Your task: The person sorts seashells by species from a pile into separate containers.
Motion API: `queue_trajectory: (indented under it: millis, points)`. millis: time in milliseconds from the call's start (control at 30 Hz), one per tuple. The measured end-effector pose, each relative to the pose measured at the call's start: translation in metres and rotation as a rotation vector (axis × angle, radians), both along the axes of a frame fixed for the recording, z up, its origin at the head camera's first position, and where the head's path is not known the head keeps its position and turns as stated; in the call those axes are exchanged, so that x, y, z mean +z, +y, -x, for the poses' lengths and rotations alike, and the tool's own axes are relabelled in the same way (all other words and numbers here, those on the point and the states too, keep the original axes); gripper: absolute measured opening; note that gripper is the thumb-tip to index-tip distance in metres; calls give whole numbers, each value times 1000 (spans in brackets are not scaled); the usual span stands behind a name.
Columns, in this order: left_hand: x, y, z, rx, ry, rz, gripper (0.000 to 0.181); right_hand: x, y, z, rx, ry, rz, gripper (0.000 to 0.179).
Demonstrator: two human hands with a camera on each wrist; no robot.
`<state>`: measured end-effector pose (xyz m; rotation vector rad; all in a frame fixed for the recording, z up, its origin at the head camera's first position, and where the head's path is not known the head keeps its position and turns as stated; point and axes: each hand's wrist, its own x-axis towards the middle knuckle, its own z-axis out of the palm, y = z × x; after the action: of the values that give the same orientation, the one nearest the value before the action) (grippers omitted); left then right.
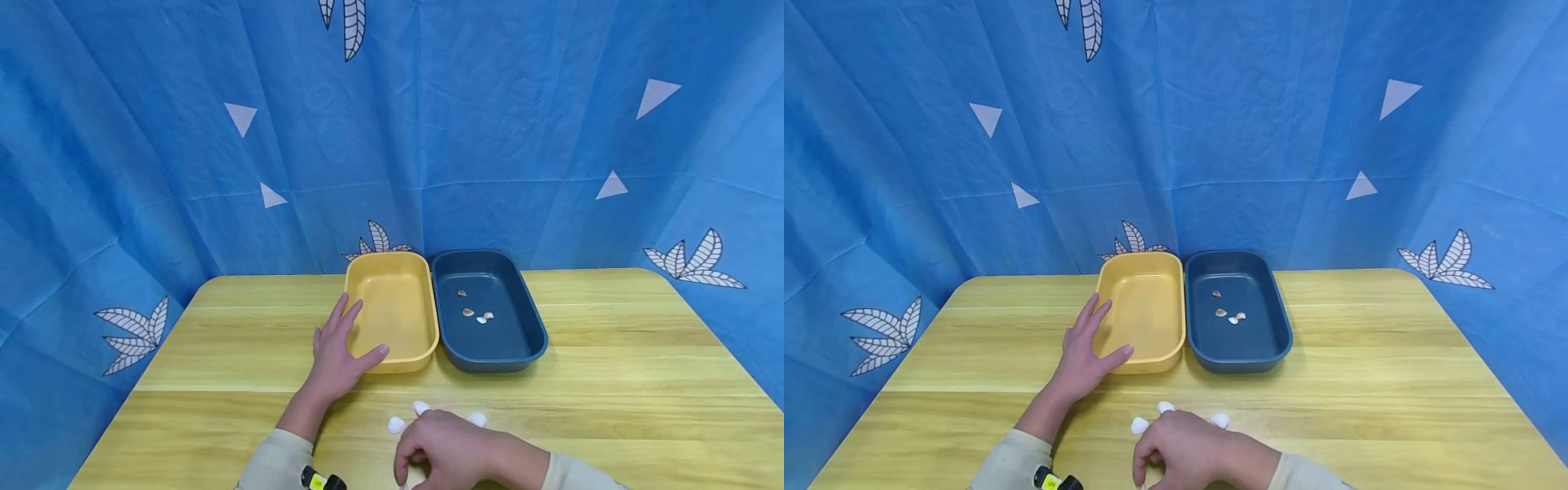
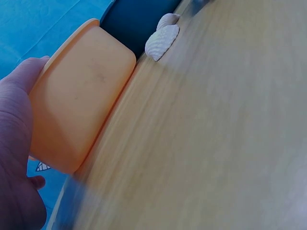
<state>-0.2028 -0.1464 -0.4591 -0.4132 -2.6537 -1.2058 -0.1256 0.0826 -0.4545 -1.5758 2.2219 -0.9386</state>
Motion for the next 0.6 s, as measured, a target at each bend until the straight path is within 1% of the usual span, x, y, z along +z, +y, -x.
queue_trajectory:
  millis: [400,600]
  points:
    - [0,0,0,3,1,-3,90,1,0,-2,-27,-48,-5,12]
    - [0,0,-1,6,2,0,90,5,3,-3,-42,-114,25,12]
